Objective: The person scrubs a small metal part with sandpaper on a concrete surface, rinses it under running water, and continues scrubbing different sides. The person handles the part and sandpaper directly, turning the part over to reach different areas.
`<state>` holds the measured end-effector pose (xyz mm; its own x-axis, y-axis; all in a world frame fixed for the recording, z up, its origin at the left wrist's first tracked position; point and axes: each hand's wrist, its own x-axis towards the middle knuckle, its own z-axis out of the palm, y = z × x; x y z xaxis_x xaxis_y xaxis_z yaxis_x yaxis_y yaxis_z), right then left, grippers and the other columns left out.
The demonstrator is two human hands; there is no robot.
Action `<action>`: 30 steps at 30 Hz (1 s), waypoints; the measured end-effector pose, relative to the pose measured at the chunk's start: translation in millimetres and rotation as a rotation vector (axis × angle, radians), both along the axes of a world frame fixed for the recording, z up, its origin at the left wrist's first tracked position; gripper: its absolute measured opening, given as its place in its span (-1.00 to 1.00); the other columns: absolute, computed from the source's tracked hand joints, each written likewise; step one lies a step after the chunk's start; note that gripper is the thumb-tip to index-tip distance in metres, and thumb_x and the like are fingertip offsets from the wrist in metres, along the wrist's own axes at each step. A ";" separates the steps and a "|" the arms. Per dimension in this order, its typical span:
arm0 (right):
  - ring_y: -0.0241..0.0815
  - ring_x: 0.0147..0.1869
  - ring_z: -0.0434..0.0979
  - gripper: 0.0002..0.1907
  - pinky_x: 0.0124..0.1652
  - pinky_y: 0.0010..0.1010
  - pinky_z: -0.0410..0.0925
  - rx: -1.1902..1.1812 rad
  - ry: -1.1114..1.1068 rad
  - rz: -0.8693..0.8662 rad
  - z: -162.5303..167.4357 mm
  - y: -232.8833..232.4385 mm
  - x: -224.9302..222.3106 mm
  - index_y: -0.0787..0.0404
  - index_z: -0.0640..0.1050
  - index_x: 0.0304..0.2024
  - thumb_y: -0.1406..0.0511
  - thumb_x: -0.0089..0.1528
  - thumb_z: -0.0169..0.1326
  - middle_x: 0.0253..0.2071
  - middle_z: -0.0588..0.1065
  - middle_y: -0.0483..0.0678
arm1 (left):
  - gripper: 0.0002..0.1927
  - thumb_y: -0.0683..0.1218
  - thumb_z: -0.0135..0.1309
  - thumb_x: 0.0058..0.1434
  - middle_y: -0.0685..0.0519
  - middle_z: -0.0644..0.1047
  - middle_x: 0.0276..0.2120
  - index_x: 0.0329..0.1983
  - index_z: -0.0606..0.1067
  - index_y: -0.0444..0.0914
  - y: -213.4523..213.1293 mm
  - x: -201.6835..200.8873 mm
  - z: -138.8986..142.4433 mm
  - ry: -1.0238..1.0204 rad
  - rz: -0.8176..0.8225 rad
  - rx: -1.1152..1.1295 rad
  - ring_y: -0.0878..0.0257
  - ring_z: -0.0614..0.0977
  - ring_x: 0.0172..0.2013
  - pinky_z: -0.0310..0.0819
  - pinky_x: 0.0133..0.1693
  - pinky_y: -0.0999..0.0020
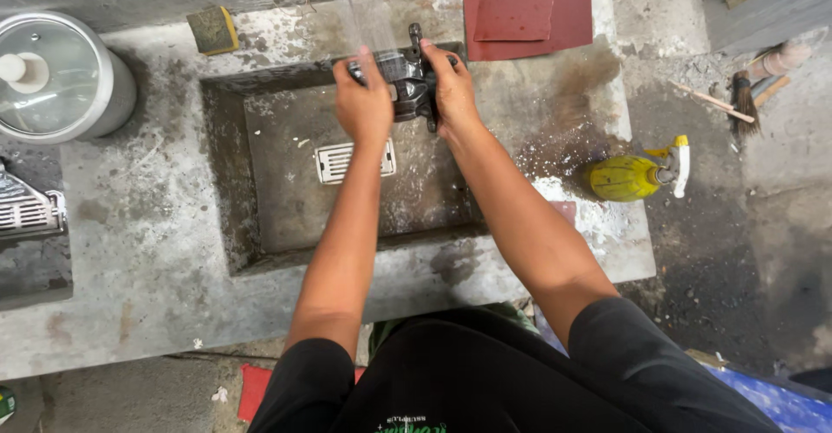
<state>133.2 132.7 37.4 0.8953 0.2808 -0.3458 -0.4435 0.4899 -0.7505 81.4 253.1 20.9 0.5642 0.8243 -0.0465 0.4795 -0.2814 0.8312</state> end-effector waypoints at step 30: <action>-0.05 -0.26 0.63 -0.17 -0.39 -0.19 0.48 0.043 0.312 0.161 -7.5 -28.2 -16.6 0.11 0.59 -0.15 -0.41 0.11 -0.17 -0.31 0.61 -0.01 | -0.35 0.38 0.04 0.29 0.02 0.52 0.01 0.19 0.45 -0.17 23.8 9.6 -11.1 -0.149 -0.247 -1.102 0.12 0.51 0.00 0.27 0.16 -0.13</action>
<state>116.6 104.4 29.9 0.6914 0.4299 -0.5807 -0.7224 0.4233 -0.5467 91.0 276.9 9.8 0.7661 0.2418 -0.5956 0.3881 0.5647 0.7284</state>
